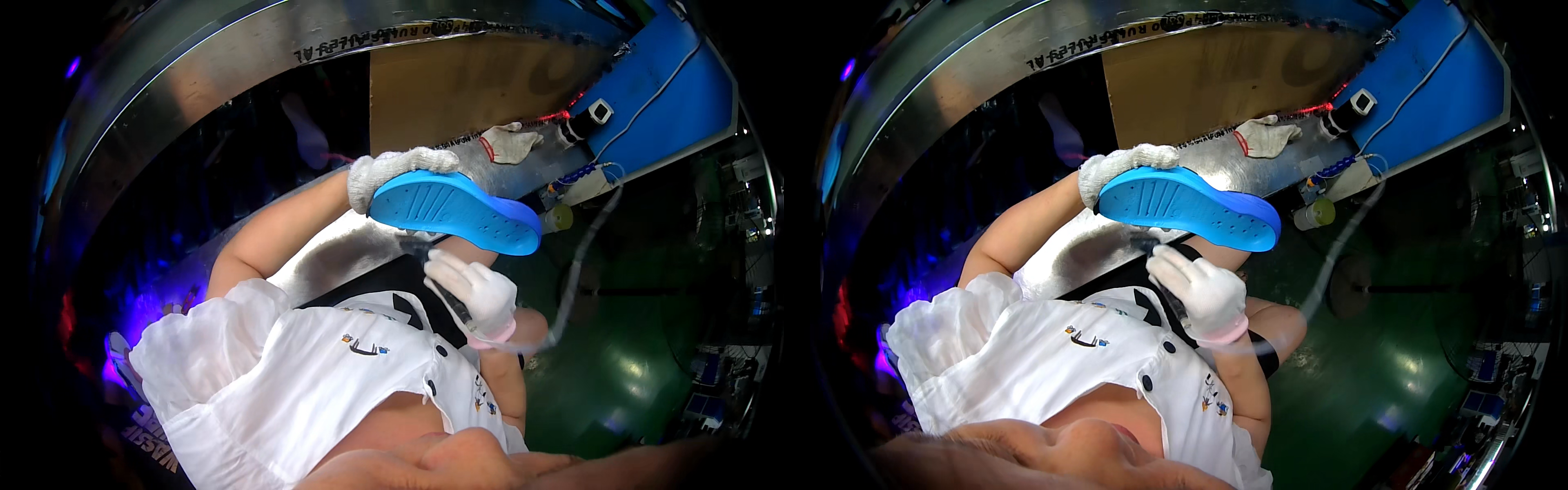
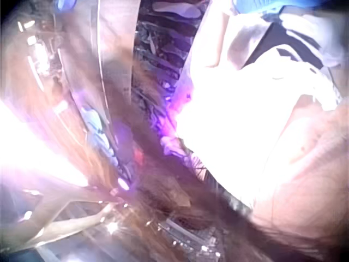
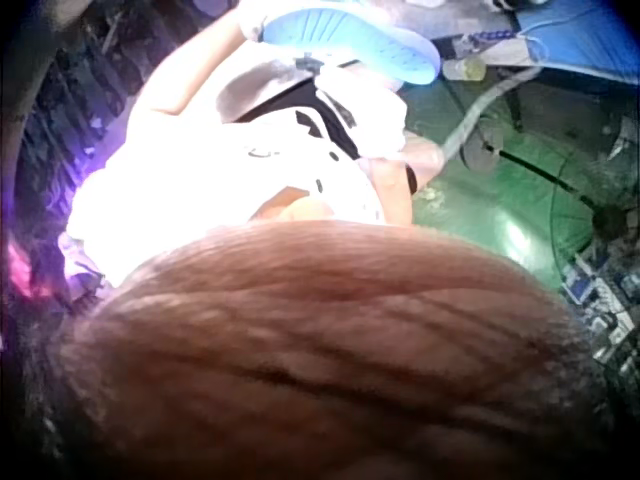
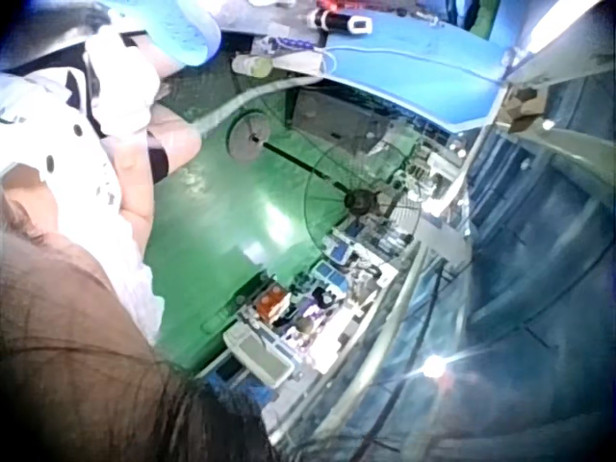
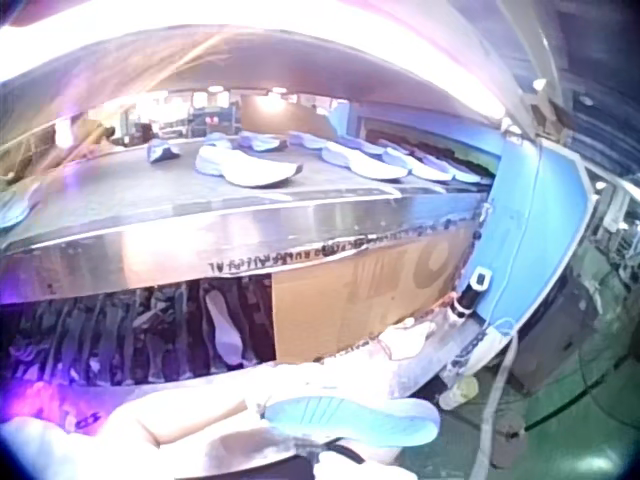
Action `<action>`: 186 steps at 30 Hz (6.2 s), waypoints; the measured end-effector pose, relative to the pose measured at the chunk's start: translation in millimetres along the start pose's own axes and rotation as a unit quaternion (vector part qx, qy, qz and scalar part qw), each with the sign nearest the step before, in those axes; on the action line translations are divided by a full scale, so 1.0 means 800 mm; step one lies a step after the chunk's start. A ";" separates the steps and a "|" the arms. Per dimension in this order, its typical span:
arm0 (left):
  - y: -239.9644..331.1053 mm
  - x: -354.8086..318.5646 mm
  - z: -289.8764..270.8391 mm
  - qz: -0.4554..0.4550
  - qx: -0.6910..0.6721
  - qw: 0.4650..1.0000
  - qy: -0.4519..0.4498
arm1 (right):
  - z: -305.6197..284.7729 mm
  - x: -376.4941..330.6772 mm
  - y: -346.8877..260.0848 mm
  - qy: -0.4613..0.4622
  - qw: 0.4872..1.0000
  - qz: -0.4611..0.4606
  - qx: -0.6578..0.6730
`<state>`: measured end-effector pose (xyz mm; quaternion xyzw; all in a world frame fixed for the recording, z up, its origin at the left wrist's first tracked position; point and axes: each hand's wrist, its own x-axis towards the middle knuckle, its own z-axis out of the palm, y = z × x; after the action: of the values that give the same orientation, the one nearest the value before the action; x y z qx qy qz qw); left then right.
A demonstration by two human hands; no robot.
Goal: The person uses a black marking tool to mark the bottom of blue shoe soles held by hand and then places each sole onto a moving conveyor belt.
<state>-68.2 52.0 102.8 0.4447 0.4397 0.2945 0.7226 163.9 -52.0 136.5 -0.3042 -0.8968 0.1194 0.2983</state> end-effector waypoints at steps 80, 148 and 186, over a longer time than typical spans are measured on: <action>0.302 0.028 -0.043 0.180 0.725 0.545 0.380 | -0.024 0.011 -0.002 0.187 0.968 -0.150 0.078; -0.180 0.066 0.059 -0.088 -0.628 0.770 -0.064 | 0.098 0.012 0.180 0.179 0.884 0.428 0.062; -0.106 0.031 0.069 0.206 -0.491 0.843 -0.072 | 0.056 0.018 0.037 0.274 0.874 0.291 0.277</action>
<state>-4.5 14.7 29.1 0.1326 0.0825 0.5812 0.7986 141.6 -21.3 95.5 -0.4769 -0.5800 0.3562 0.5562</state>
